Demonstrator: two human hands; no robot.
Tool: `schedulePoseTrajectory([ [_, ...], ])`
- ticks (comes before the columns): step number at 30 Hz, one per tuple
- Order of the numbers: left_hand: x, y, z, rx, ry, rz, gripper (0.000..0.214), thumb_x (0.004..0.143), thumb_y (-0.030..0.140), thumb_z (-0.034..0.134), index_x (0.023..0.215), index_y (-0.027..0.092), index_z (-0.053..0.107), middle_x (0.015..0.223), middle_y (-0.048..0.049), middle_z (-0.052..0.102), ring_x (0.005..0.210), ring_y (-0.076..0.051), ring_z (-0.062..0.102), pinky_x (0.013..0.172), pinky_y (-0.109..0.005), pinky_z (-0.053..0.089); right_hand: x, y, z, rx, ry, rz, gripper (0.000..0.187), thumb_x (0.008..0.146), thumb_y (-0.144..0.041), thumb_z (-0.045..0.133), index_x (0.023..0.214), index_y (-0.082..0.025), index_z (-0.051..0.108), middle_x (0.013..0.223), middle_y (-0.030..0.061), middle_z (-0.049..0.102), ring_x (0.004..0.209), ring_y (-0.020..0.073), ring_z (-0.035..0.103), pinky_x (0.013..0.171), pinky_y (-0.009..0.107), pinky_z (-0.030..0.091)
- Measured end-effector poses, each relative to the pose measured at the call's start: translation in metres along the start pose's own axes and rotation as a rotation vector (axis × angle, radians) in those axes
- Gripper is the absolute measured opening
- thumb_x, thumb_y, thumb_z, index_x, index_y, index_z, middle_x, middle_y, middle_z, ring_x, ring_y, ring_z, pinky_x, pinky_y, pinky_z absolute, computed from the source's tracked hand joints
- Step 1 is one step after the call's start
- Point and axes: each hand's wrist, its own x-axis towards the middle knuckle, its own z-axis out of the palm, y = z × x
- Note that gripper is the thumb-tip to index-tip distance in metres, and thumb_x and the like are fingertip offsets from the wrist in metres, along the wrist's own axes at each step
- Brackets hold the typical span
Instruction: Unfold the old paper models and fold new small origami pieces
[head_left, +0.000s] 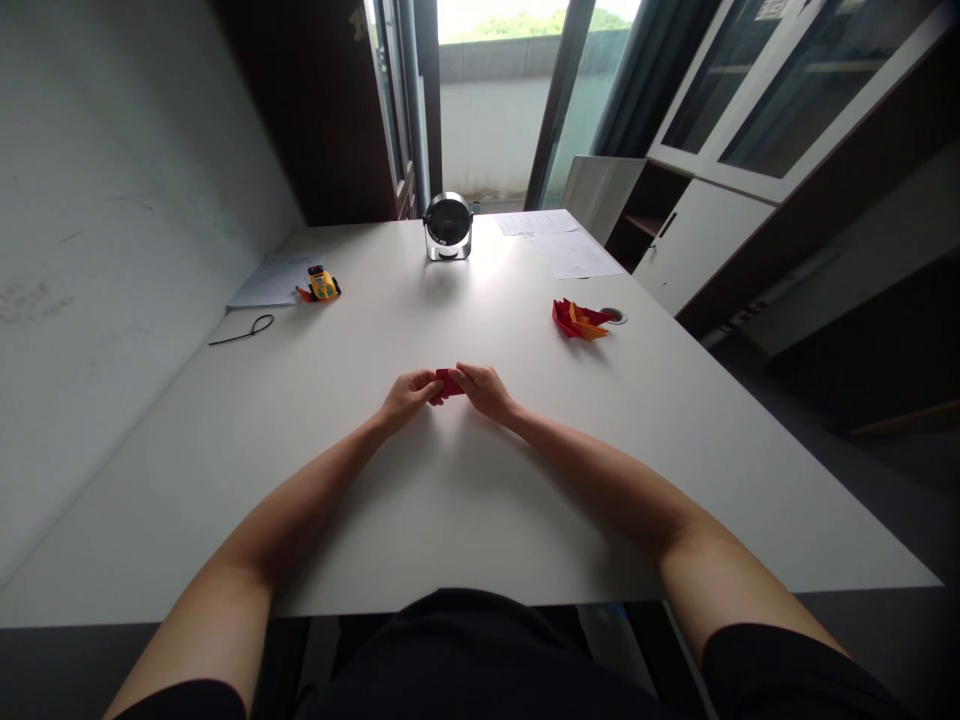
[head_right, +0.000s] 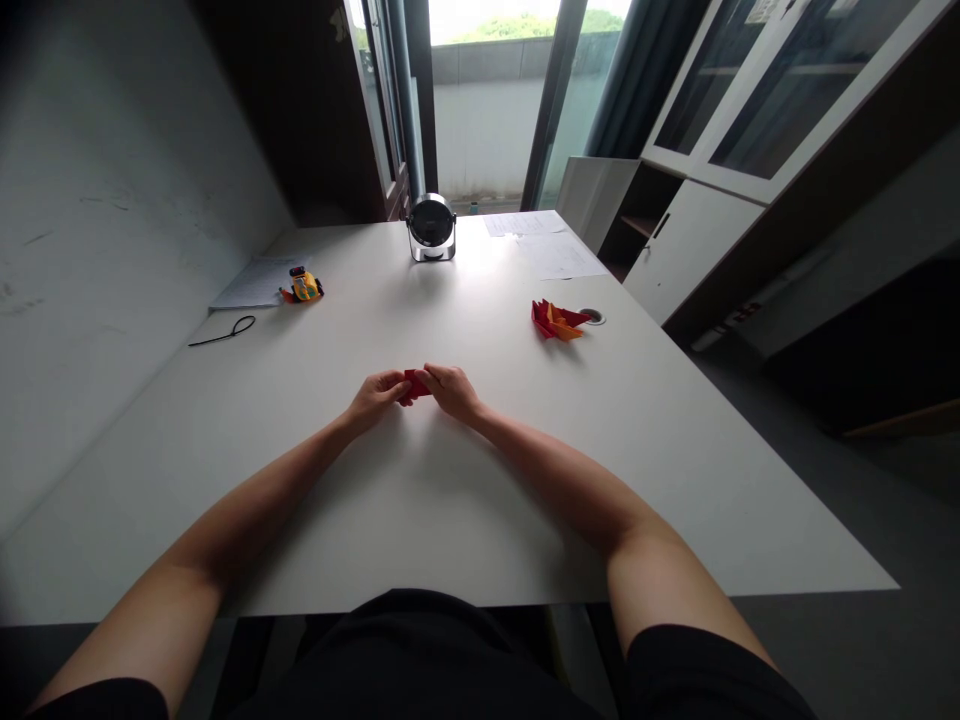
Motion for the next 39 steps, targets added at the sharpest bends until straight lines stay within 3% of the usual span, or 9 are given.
schedulePoseTrajectory([
  [4,0.003,-0.001,-0.004,-0.004,0.104,0.026,0.037,0.085,0.049,0.073,0.096,0.014,0.074,0.08,-0.0078,0.074,0.068,-0.017,0.067,0.065,-0.029,0.052,0.0,0.001,0.002,0.019,-0.053,-0.004,0.04,0.097,-0.049,0.051,0.073,-0.019,0.06,0.066,-0.0011,0.058,0.06,0.0123,0.047,0.06,0.026,0.035],
  [8,0.002,0.0,-0.008,0.17,0.228,0.102,0.031,0.086,0.046,0.071,0.096,0.017,0.075,0.086,-0.0077,0.075,0.076,-0.019,0.069,0.069,-0.031,0.053,0.001,0.003,0.006,-0.033,-0.08,-0.027,0.02,0.091,-0.035,0.061,0.081,-0.019,0.068,0.075,-0.0006,0.065,0.064,0.0119,0.053,0.062,0.025,0.039],
  [11,-0.001,0.004,-0.006,0.355,0.235,0.178,0.022,0.087,0.041,0.07,0.093,0.02,0.076,0.089,-0.0062,0.074,0.079,-0.018,0.069,0.072,-0.031,0.054,0.001,0.003,0.006,-0.017,-0.031,-0.062,0.015,0.091,-0.032,0.062,0.095,-0.021,0.071,0.086,0.0013,0.07,0.068,0.0124,0.058,0.067,0.025,0.044],
  [14,-0.004,0.009,-0.002,0.432,0.214,0.256,0.014,0.087,0.034,0.069,0.091,0.022,0.076,0.089,-0.0044,0.071,0.078,-0.017,0.068,0.07,-0.029,0.053,0.001,0.002,0.004,-0.011,0.011,-0.098,0.015,0.093,-0.031,0.061,0.097,-0.02,0.071,0.089,0.0031,0.071,0.072,0.0132,0.061,0.07,0.025,0.046],
  [22,-0.003,0.014,-0.001,0.282,0.207,0.229,0.009,0.082,0.028,0.07,0.085,0.02,0.073,0.091,-0.0045,0.067,0.083,-0.016,0.066,0.074,-0.029,0.053,0.001,-0.002,0.0,-0.023,0.006,-0.115,0.017,0.094,-0.033,0.061,0.09,-0.019,0.07,0.09,0.0046,0.068,0.071,0.0133,0.059,0.069,0.026,0.047],
  [30,0.002,0.002,-0.005,0.166,0.279,0.084,0.018,0.083,0.035,0.07,0.09,0.018,0.068,0.086,-0.0037,0.07,0.074,-0.017,0.065,0.069,-0.028,0.05,0.003,0.0,-0.001,0.014,0.035,-0.085,0.017,0.093,-0.031,0.058,0.086,-0.019,0.067,0.085,0.0041,0.068,0.074,0.0144,0.06,0.071,0.027,0.049],
  [39,0.012,-0.01,-0.019,0.025,0.421,0.093,0.023,0.089,0.04,0.066,0.095,0.019,0.058,0.081,-0.0016,0.063,0.07,-0.013,0.057,0.067,-0.026,0.045,0.004,0.004,-0.002,0.0,0.075,-0.069,0.008,0.085,-0.023,0.057,0.081,-0.019,0.063,0.08,0.0026,0.067,0.072,0.0141,0.058,0.069,0.027,0.048],
])
